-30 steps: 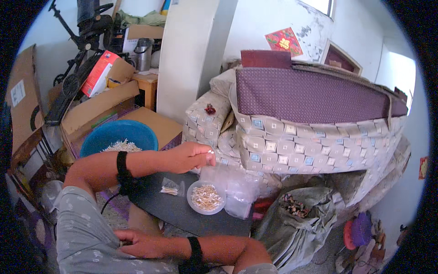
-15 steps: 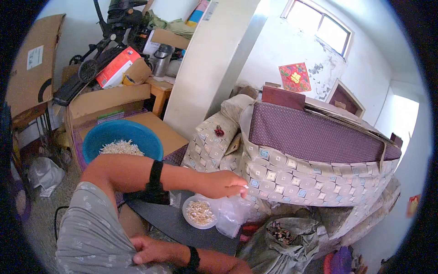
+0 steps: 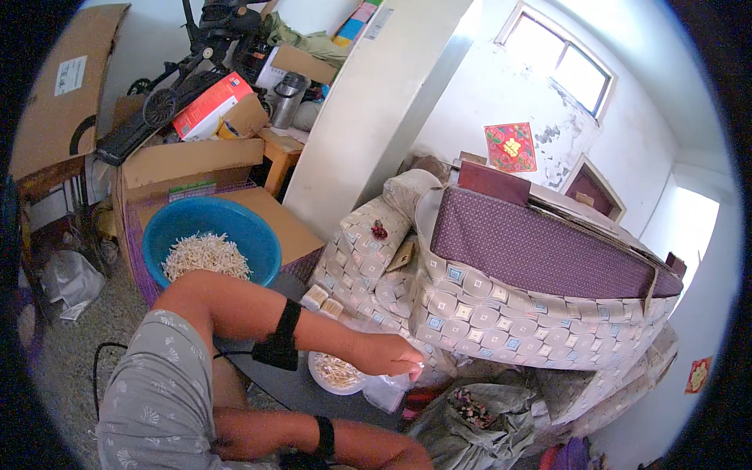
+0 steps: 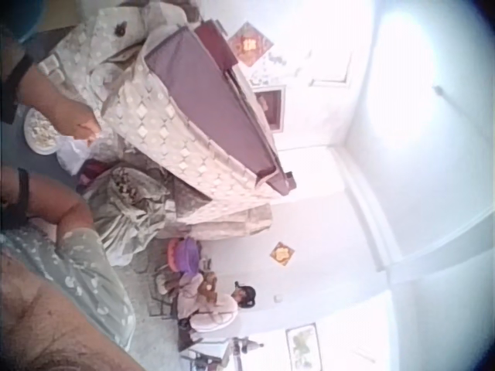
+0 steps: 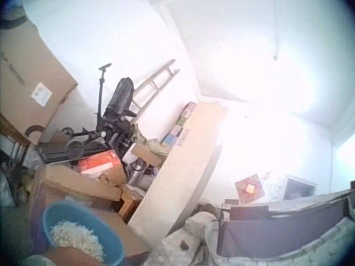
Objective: Counting cotton swabs and packing them into small plastic bags.
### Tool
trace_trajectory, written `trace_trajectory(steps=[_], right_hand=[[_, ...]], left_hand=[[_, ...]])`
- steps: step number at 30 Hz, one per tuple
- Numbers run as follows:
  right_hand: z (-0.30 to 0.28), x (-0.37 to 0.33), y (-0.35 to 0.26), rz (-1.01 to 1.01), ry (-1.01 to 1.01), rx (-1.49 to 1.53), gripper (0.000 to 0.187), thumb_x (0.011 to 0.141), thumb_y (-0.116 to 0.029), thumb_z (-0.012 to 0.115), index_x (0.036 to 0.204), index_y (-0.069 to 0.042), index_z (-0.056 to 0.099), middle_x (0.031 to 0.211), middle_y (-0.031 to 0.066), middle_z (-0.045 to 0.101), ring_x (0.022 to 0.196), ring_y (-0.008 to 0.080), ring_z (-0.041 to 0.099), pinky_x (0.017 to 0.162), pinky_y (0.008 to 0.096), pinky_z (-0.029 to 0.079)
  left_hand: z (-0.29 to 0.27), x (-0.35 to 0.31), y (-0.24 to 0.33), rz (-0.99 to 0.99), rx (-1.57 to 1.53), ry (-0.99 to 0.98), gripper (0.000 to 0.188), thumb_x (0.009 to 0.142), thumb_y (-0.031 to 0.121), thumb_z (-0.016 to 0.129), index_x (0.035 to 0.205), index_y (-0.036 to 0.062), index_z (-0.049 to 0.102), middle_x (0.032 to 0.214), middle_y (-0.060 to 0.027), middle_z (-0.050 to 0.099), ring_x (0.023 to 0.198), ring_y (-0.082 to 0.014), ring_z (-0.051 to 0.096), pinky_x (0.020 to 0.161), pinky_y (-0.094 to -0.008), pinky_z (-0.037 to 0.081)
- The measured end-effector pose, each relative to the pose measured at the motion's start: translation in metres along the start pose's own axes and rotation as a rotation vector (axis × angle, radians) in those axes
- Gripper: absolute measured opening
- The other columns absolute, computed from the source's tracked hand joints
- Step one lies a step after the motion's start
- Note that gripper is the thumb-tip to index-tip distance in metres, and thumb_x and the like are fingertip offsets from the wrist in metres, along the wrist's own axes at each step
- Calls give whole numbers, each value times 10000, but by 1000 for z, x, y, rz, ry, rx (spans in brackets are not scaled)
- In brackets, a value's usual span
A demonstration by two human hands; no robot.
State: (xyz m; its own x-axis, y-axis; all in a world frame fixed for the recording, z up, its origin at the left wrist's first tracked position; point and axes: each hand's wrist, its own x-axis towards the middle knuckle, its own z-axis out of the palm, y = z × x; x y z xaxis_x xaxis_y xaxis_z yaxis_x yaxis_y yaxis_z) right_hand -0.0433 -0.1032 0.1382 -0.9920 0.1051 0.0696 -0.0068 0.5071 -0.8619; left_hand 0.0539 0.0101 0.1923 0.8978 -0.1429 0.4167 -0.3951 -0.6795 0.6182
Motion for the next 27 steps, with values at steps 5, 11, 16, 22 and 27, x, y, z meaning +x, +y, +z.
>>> trace_trajectory(steps=[5, 11, 16, 22, 27], right_hand=[[12, 8, 25, -88, -87, -134, 538, 775, -76, 526, 1284, 68, 431, 1378, 239, 394, 1294, 368, 354, 1096, 420, 248], [-22, -14, 20, 279, 36, -253, 513, 806, -129, 594, 1282, -21, 440, 1270, 193, 487, 1156, 336, 497, 961, 375, 408], [-29, -3, 41, 346, 347, -286, 364, 800, -77, 563, 1162, -45, 540, 1204, 208, 508, 1077, 402, 517, 899, 419, 449], [-38, -11, 43, 55, 151, -301, 326, 854, -73, 526, 1176, -26, 507, 1177, 194, 515, 1092, 373, 503, 928, 404, 417], [-44, -59, -4, 240, 72, -59, 249, 928, -124, 480, 1156, -46, 546, 1095, 146, 571, 1069, 298, 532, 939, 384, 407]], left_hand=[[9, -4, -14, -60, -20, -16, 243, 906, 204, 407, 902, 44, 589, 754, -104, 600, 709, -221, 589, 675, -353, 449], [2, -11, -32, -81, 27, 1, 266, 917, 235, 412, 909, 47, 600, 743, -113, 596, 716, -245, 589, 683, -369, 454], [-11, -10, -50, -64, 141, 20, 292, 930, 251, 402, 928, 44, 608, 752, -105, 605, 725, -232, 594, 697, -365, 461], [-23, -19, -30, -145, -34, -11, 266, 920, 212, 428, 1005, 39, 611, 791, -66, 618, 773, -187, 589, 736, -321, 476], [-14, -27, 11, -60, -155, 110, 252, 903, 237, 493, 1011, 41, 607, 872, -51, 638, 823, -142, 584, 749, -308, 468]])
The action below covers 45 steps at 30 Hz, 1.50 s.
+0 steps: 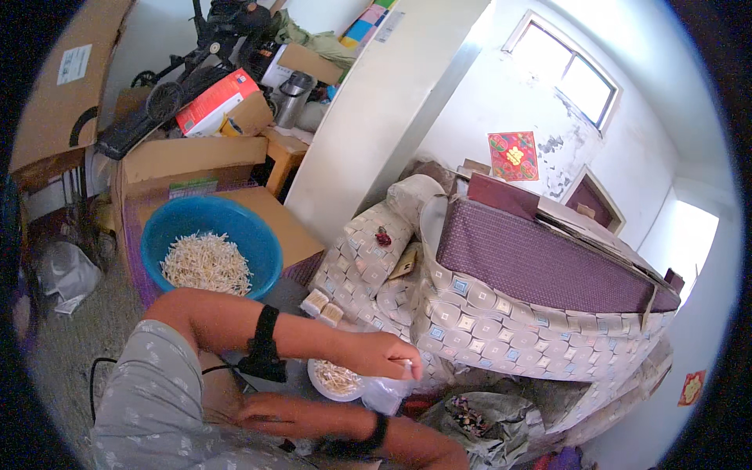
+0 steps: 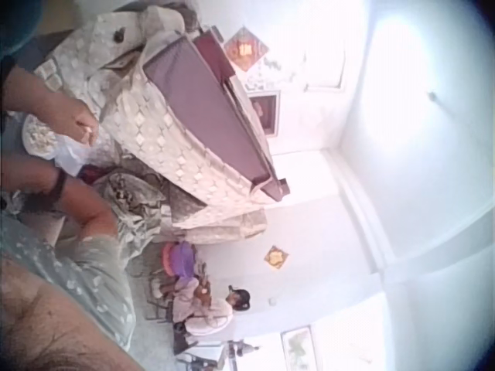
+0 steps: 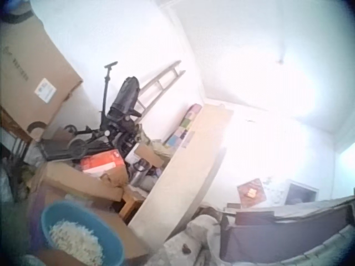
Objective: Counting cotton swabs and packing them into small plastic bags.
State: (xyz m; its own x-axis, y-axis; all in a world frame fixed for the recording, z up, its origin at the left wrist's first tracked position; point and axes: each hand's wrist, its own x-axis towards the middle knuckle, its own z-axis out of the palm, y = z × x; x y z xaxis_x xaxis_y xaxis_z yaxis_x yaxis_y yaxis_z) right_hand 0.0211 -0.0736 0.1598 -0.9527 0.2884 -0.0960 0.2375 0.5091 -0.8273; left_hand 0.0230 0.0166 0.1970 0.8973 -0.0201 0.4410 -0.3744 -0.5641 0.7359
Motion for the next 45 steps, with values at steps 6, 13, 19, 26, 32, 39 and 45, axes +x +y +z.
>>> trace_trajectory(steps=[6, 13, 19, 26, 32, 39, 45], right_hand=[[-75, -148, -25, 543, 347, -316, 292, 773, -119, 596, 1057, -59, 625, 968, 93, 627, 888, 181, 608, 772, 311, 472], [-174, -203, -132, 496, 808, -1829, 331, 747, -58, 624, 1075, -63, 584, 1082, 146, 572, 1024, 345, 525, 891, 408, 425], [-205, -223, -180, 629, 982, -2005, 391, 763, -75, 629, 1146, -68, 552, 1145, 141, 556, 1083, 340, 509, 949, 399, 409], [-211, -192, -157, 665, 916, -1755, 491, 773, -77, 630, 1233, -11, 474, 1301, 175, 458, 1204, 347, 435, 1015, 392, 369], [-272, -174, -110, 598, 922, -1735, 664, 741, -192, 701, 1310, -18, 405, 1384, 211, 351, 1309, 356, 309, 1073, 444, 281], [-295, -148, -114, 1123, 869, -1730, 840, 701, -390, 722, 1370, -61, 335, 1399, 139, 367, 1326, 307, 300, 1088, 475, 228], [-293, -159, -113, 1009, 823, -1708, 847, 670, -333, 732, 1378, -86, 335, 1402, 143, 359, 1336, 307, 281, 1110, 460, 194]], left_hand=[[32, -4, 49, 43, -235, -193, 250, 895, 257, 551, 1003, 38, 604, 850, -33, 640, 790, -97, 574, 689, -283, 462], [142, 25, 74, 549, -623, -140, 266, 883, 233, 536, 872, -26, 597, 749, -112, 613, 718, -209, 587, 688, -318, 454], [165, 18, 92, 139, -924, -716, 484, 875, 277, 609, 1264, 44, 440, 1240, -98, 510, 1122, -163, 473, 893, -320, 406], [168, 17, 83, 285, -893, -780, 361, 950, 376, 485, 1003, 21, 526, 933, -48, 522, 860, -121, 448, 754, -312, 394], [191, 23, 59, 370, -653, -700, 447, 967, 420, 427, 802, 19, 535, 755, -56, 489, 704, -143, 419, 675, -338, 381], [165, 13, 40, 469, -399, -581, 460, 972, 422, 404, 801, 19, 549, 729, -109, 506, 652, -195, 455, 642, -360, 394], [139, 37, 32, 594, -284, -391, 542, 964, 425, 383, 696, -46, 410, 613, -182, 437, 535, -262, 388, 540, -410, 324]])
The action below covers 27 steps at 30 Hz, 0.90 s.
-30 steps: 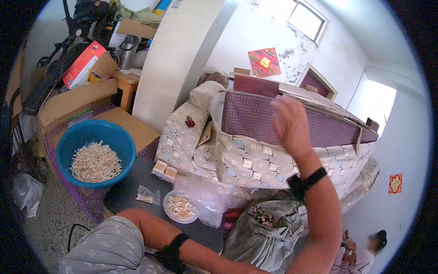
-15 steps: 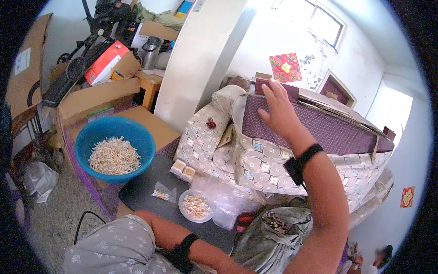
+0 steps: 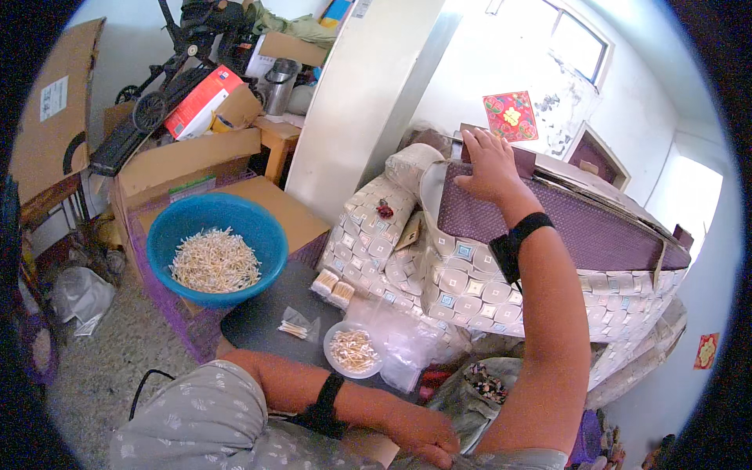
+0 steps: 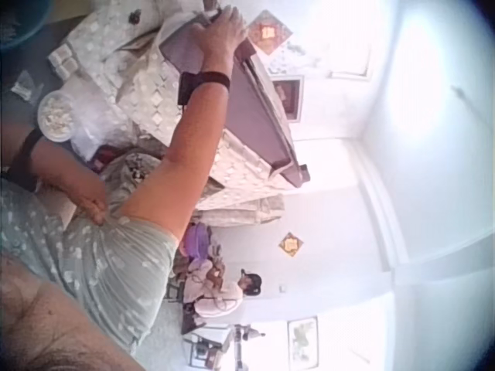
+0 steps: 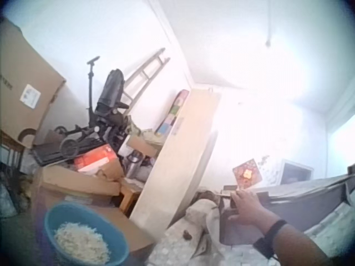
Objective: Counting cotton swabs and packing them into small plastic bags.
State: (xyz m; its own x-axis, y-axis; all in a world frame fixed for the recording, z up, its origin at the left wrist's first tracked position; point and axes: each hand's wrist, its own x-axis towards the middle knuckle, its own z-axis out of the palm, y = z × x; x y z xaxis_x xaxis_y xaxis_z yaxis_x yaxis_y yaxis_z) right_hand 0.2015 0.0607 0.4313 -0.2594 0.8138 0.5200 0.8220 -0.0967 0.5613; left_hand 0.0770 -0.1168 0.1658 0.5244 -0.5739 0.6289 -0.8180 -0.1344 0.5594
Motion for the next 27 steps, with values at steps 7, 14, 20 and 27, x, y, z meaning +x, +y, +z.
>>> trace_trajectory(steps=[7, 14, 20, 27], right_hand=[[-2, -3, 3, -29, -19, 13, 899, 656, -336, 728, 1395, -50, 306, 1408, 178, 337, 1323, 335, 288, 1098, 456, 205], [-7, 0, 1, -49, -61, 1, 912, 653, -340, 732, 1399, -50, 294, 1407, 180, 332, 1331, 336, 273, 1099, 447, 205], [-13, 0, 2, -85, -95, -14, 931, 653, -333, 726, 1409, -36, 271, 1407, 203, 323, 1325, 344, 278, 1096, 426, 213], [-23, 4, -4, -73, -156, -18, 949, 645, -326, 726, 1414, -29, 256, 1410, 202, 321, 1328, 339, 276, 1098, 420, 216]], left_hand=[[32, 5, -8, 62, 61, 135, 485, 936, 404, 457, 721, -31, 470, 647, -184, 496, 567, -318, 457, 556, -412, 364], [53, 17, -1, -10, 56, -65, 346, 922, 361, 533, 874, 26, 601, 818, -176, 585, 728, -327, 570, 638, -409, 439], [40, 23, -2, -143, 85, -73, 355, 885, 381, 594, 1015, 51, 614, 886, -155, 623, 789, -287, 600, 703, -434, 465], [10, -11, 23, -34, 182, 221, 313, 854, 294, 611, 832, -16, 574, 758, -171, 611, 727, -325, 610, 626, -395, 444]])
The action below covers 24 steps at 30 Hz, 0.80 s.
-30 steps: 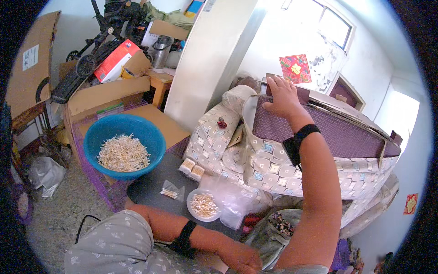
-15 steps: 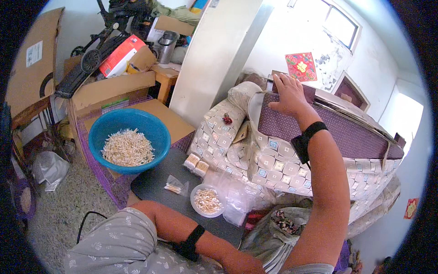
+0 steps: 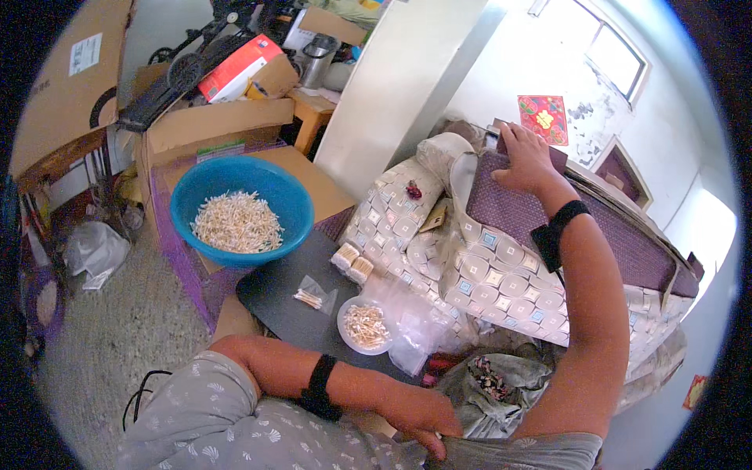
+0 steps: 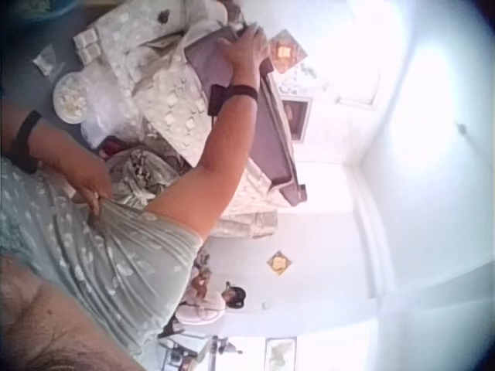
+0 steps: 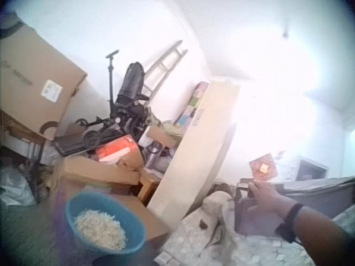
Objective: Counting cotton swabs and packing them into small plastic bags.
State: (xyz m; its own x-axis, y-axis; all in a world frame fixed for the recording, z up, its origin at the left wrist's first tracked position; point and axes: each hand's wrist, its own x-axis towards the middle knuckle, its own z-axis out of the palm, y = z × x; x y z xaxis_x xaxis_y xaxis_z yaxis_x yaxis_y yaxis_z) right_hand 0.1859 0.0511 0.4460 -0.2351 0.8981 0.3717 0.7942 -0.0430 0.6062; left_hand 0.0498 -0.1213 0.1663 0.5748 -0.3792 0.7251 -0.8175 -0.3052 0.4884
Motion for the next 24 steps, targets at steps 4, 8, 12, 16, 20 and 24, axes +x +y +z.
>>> trace_trajectory(steps=[4, 8, 12, 16, 20, 24], right_hand=[[7, -1, 11, -19, -16, 3, 958, 634, -322, 725, 1418, -37, 253, 1393, 189, 348, 1316, 329, 302, 1090, 408, 237], [23, -5, 22, -67, 93, 14, 891, 639, -347, 727, 1381, -66, 321, 1372, 171, 371, 1293, 333, 329, 1069, 428, 270], [37, 7, 26, -103, 213, 7, 846, 662, -366, 713, 1360, -43, 361, 1314, 166, 426, 1242, 344, 380, 1019, 441, 319], [59, 8, 34, -87, 416, -116, 802, 679, -375, 716, 1359, -101, 390, 1309, 161, 452, 1211, 328, 436, 1000, 439, 340], [35, -12, -12, -50, 399, 44, 659, 721, -304, 676, 1265, -3, 458, 1353, 237, 394, 1273, 369, 337, 1055, 494, 244], [70, -22, -14, -64, 837, 312, 486, 760, -181, 639, 1186, 24, 526, 1198, 245, 531, 1144, 388, 477, 998, 419, 359]], left_hand=[[6, 11, 19, -31, -141, -57, 298, 849, 275, 623, 865, -19, 581, 773, -165, 628, 739, -322, 619, 629, -391, 447], [17, 14, -1, -6, -94, -100, 315, 850, 279, 624, 876, -32, 577, 772, -178, 626, 714, -299, 617, 627, -387, 445], [32, 1, -27, -22, -289, 8, 336, 854, 294, 621, 887, -36, 568, 780, -191, 623, 703, -289, 610, 623, -382, 435], [18, -3, -43, -182, -296, -99, 337, 853, 302, 624, 920, -25, 580, 793, -190, 626, 715, -284, 612, 630, -377, 434], [7, -14, -53, -324, -303, -126, 342, 848, 313, 628, 939, -14, 590, 807, -186, 631, 749, -321, 615, 645, -388, 438], [2, -4, -68, -392, -327, -183, 340, 848, 321, 627, 931, -7, 594, 824, -187, 628, 784, -371, 602, 656, -413, 439]])
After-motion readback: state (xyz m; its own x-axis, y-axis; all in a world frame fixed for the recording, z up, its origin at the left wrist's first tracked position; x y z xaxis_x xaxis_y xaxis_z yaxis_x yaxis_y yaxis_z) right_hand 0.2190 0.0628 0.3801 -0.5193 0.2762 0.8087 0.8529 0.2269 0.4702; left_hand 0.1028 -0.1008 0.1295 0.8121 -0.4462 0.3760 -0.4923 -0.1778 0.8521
